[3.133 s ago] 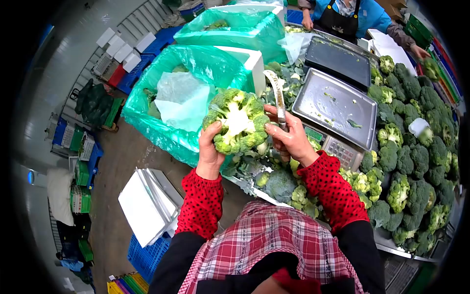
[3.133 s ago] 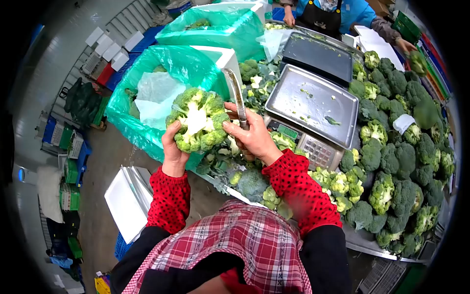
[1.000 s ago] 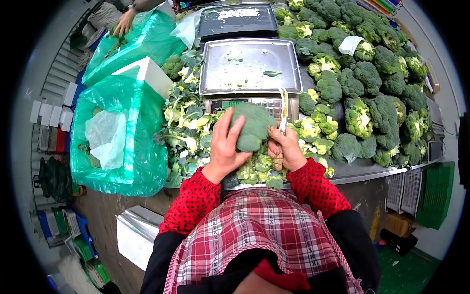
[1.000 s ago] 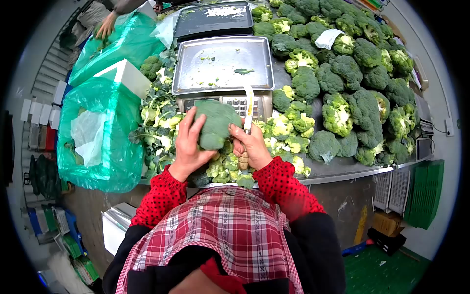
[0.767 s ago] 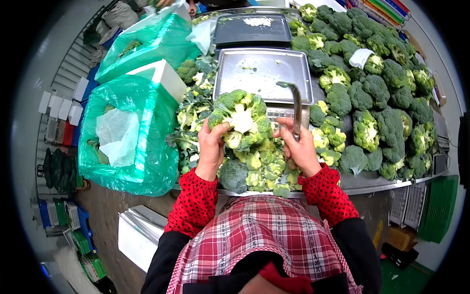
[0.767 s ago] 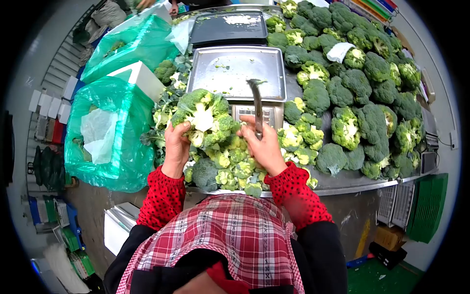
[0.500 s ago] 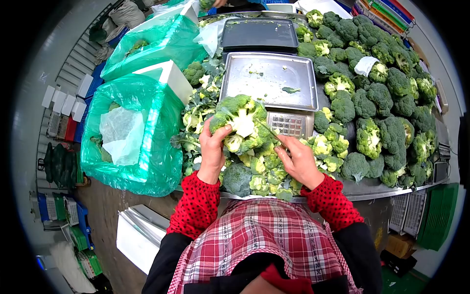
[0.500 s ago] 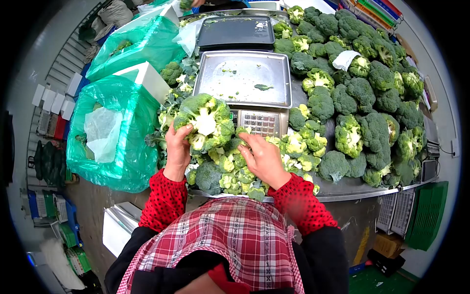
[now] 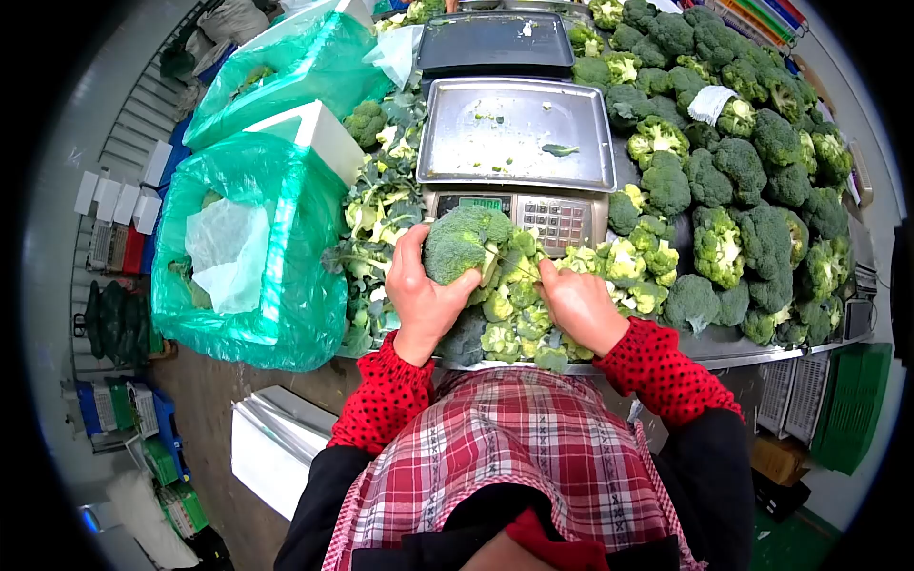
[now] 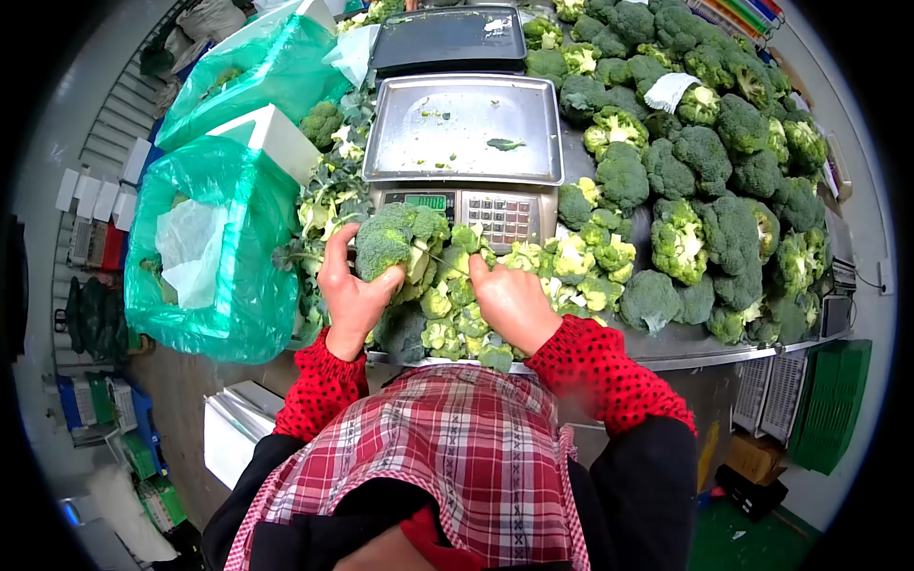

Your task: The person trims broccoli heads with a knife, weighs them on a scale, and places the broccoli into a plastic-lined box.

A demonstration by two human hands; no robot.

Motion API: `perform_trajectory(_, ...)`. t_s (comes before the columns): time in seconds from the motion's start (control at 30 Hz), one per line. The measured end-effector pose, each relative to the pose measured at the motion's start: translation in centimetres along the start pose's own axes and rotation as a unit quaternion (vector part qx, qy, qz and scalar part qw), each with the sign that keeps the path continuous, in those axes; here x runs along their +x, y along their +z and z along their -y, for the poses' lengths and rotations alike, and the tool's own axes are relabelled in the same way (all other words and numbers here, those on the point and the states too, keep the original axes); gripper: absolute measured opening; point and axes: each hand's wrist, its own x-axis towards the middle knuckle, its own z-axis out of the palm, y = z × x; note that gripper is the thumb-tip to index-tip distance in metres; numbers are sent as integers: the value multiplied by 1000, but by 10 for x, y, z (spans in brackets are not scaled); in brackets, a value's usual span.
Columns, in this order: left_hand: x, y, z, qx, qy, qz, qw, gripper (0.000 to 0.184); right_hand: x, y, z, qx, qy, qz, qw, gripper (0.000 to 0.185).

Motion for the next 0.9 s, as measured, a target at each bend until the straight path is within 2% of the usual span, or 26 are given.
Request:
perform_trajectory(0.03,-2,-1,3,2,-2,3,1000,60,0,1,-4,3,0,3,1000,14)
perform_trajectory(0.07,-5,-5,7,-81,-111,49,989,58,-1,2,-9,207,-7,64,976,12)
perform_trajectory(0.1,-6,-9,11,-164,-217,91,958,56,5,-11,-3,398,-15,121,909,11)
perform_trajectory(0.13,-6,-17,18,-298,-311,104,897,52,4,-38,-3,506,133,308,795,17)
perform_trajectory(0.17,-9,-21,21,-289,-308,108,900,51,4,-40,-3,506,130,307,795,17)
perform_trajectory(0.23,-13,-27,22,-255,-224,106,934,52,-7,-38,-3,560,176,357,727,21)
perform_trajectory(0.27,-15,-31,24,-256,-243,97,931,53,-11,-33,-9,580,163,349,718,24)
perform_trajectory(0.3,-11,-33,28,-260,-255,85,927,53,-16,-21,-17,579,162,347,720,24)
perform_trajectory(0.33,-5,-36,35,-263,-276,76,921,54,-24,-4,-25,518,110,178,830,24)
perform_trajectory(0.37,6,-37,38,-221,-215,54,950,56,-27,3,-31,431,53,0,901,24)
perform_trajectory(0.43,39,-30,32,-102,-68,36,992,62,-14,-32,-28,317,241,34,917,27)
perform_trajectory(0.5,76,-3,33,-4,130,-29,991,68,5,-6,-59,132,141,-146,970,37)
perform_trajectory(0.53,94,15,31,47,195,-51,978,74,21,-13,-66,103,156,-158,970,39)
perform_trajectory(0.57,107,33,35,83,213,-36,973,80,42,-20,-72,75,171,-173,967,41)
perform_trajectory(0.63,129,74,47,144,236,10,961,82,87,-9,-103,76,175,-196,962,44)
perform_trajectory(0.7,134,115,70,160,232,77,956,79,127,11,-130,85,133,-230,960,46)
perform_trajectory(0.73,135,123,69,202,275,84,936,77,142,23,-142,110,149,-204,961,43)
perform_trajectory(0.77,132,123,58,187,273,126,935,76,147,9,-135,156,189,-101,964,40)
perform_trajectory(0.83,117,101,26,131,260,79,954,71,149,20,-139,271,130,-85,950,36)
perform_trajectory(0.9,80,92,40,53,258,56,963,62,112,6,-113,405,142,-29,903,31)
